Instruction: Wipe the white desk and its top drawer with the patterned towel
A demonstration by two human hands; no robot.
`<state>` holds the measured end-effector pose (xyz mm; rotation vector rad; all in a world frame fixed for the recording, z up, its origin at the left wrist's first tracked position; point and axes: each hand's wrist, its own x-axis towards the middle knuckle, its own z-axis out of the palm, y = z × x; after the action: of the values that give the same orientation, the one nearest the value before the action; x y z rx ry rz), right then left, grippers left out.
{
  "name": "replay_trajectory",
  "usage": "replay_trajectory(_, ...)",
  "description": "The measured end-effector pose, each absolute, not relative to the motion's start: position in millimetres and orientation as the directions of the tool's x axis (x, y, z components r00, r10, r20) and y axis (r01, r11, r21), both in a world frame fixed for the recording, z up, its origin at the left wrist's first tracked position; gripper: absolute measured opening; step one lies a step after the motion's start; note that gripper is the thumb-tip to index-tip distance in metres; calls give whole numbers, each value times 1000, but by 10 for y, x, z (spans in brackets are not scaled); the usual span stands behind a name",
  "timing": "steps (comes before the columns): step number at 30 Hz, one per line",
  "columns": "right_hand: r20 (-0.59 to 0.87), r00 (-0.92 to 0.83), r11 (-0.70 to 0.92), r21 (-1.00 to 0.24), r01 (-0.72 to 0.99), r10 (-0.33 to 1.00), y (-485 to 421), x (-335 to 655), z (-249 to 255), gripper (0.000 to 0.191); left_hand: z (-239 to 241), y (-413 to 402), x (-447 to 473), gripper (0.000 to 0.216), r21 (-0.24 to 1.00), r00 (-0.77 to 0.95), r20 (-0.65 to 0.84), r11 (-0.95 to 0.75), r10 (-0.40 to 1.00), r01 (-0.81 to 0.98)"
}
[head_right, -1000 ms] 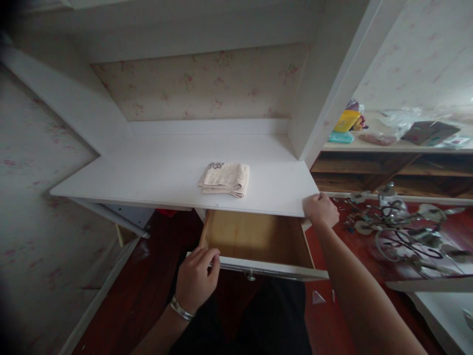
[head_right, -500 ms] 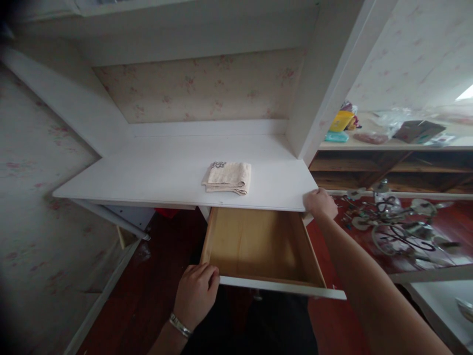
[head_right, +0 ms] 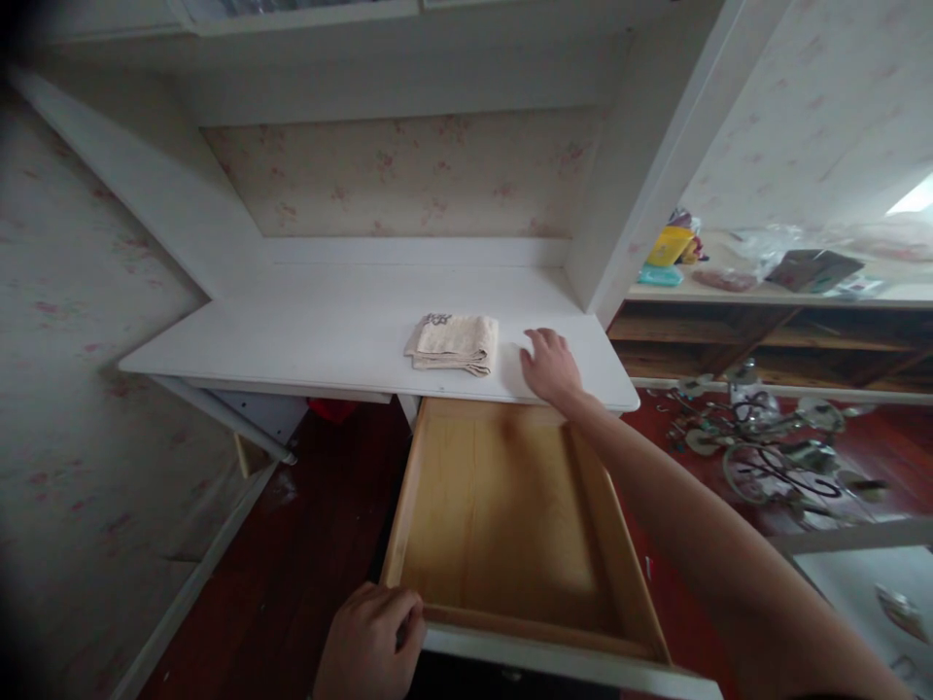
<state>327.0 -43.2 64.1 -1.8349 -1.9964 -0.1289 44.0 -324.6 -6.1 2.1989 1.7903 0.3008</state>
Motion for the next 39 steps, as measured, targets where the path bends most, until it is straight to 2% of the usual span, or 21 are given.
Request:
replay_trajectory(3,391,-365,436,-109,893,845,-371,2676,753,49,-77,-3277,450,21,358,205,61,-213,977,909)
replay_trajectory(5,331,-474,515,-43,856,816,-279,2404,745,55,-94,-3261,464,21,338,223,120,-251,967,907)
replay_trajectory(9,145,-452,464,-63,884,880,-57,2244,557,71,-164,-3214,493,20,271,224,239,-286,945,919)
replay_trajectory(11,114,-442,449,-54,892,890,-28,2275,443,76,-206,-3214,499,20,253,212,303,-293,929,922)
replay_trajectory(17,232,-486,497,9,867,843,-366,2431,328,71,-274,-3226,505,17,245,227,391,-339,892,908)
replay_trajectory(21,234,-522,510,114,853,821,-677,2562,386,47,-284,-3190,510,16,241,239,406,-355,882,903)
replay_trajectory(23,244,-518,499,142,855,820,-836,2601,411,41,-295,-3182,508,15,244,241,417,-363,876,899)
replay_trajectory(30,298,-525,532,64,845,797,-1408,2554,317,56,-298,-3206,510,14,256,243,420,-371,875,893)
replay_trajectory(34,192,-581,582,58,811,791,-1605,2484,-53,58,-284,-3202,516,14,254,246,419,-373,874,893)
replay_trajectory(39,9,-586,586,-17,810,810,-1663,2318,-622,56,-302,-3196,504,15,252,256,416,-381,873,890)
